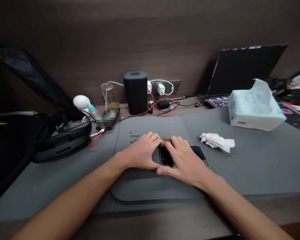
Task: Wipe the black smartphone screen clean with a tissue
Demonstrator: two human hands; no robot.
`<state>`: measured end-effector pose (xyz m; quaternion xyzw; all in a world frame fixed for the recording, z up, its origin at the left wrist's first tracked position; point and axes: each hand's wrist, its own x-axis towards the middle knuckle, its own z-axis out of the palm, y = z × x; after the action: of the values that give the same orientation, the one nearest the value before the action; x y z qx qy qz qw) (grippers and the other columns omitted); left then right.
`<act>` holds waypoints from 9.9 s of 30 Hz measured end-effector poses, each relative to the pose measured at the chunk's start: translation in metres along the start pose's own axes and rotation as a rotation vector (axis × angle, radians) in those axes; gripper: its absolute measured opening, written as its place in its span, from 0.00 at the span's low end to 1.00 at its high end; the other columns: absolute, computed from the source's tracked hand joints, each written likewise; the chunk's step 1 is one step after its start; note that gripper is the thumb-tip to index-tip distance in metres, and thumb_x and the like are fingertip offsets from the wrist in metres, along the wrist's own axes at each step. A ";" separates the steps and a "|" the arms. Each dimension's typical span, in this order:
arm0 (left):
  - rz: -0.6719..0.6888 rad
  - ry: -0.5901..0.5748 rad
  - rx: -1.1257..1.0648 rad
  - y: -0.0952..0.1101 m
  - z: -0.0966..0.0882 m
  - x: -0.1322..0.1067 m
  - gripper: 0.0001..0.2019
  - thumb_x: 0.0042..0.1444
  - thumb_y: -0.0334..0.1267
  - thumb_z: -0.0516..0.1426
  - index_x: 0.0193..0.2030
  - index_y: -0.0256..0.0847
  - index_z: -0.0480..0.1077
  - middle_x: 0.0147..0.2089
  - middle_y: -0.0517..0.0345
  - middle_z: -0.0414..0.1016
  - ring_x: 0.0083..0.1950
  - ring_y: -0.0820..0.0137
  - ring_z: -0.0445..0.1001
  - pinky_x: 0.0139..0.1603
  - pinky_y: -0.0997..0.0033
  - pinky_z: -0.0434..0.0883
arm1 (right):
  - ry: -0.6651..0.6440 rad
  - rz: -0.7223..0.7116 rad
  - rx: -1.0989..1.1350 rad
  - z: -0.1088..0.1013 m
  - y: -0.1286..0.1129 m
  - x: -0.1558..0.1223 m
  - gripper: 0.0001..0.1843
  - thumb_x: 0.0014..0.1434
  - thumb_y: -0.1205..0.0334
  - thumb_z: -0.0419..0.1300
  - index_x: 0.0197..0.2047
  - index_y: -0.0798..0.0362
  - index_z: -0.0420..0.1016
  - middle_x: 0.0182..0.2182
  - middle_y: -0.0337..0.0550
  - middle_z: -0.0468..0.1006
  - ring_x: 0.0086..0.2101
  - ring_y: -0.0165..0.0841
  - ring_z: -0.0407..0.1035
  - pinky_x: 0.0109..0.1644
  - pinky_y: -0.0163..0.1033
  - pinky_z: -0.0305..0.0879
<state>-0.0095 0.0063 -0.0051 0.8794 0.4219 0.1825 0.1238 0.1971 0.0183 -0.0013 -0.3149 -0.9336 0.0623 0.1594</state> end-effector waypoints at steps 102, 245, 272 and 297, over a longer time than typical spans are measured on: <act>-0.349 0.309 -0.023 0.008 0.006 0.001 0.19 0.55 0.30 0.52 0.55 0.38 0.65 0.49 0.50 0.71 0.51 0.57 0.68 0.54 0.54 0.67 | 0.259 0.286 -0.123 -0.056 0.093 -0.052 0.22 0.67 0.49 0.52 0.54 0.51 0.76 0.54 0.52 0.78 0.53 0.47 0.72 0.57 0.56 0.69; -0.055 -0.019 -0.078 0.006 0.005 -0.005 0.41 0.47 0.63 0.65 0.63 0.42 0.65 0.51 0.49 0.68 0.52 0.55 0.69 0.54 0.55 0.66 | 0.034 0.207 -0.077 -0.006 -0.013 -0.019 0.14 0.61 0.75 0.53 0.43 0.58 0.79 0.39 0.53 0.76 0.38 0.40 0.65 0.43 0.45 0.66; -0.063 -0.059 -0.153 0.007 0.002 -0.004 0.33 0.48 0.62 0.65 0.56 0.44 0.70 0.47 0.53 0.68 0.50 0.57 0.69 0.51 0.58 0.67 | -0.047 0.115 -0.159 -0.008 -0.033 -0.017 0.06 0.59 0.73 0.59 0.37 0.60 0.78 0.36 0.52 0.74 0.38 0.40 0.65 0.42 0.44 0.66; -0.074 -0.027 -0.149 0.006 0.002 -0.003 0.36 0.46 0.64 0.64 0.56 0.42 0.70 0.49 0.52 0.69 0.50 0.56 0.70 0.53 0.56 0.67 | -0.047 0.014 -0.052 -0.037 0.001 -0.069 0.18 0.66 0.69 0.51 0.55 0.52 0.74 0.46 0.51 0.76 0.44 0.40 0.69 0.45 0.46 0.73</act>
<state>-0.0058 0.0001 -0.0055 0.8540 0.4376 0.1968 0.2011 0.2618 -0.0217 0.0151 -0.3239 -0.9362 0.0464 0.1286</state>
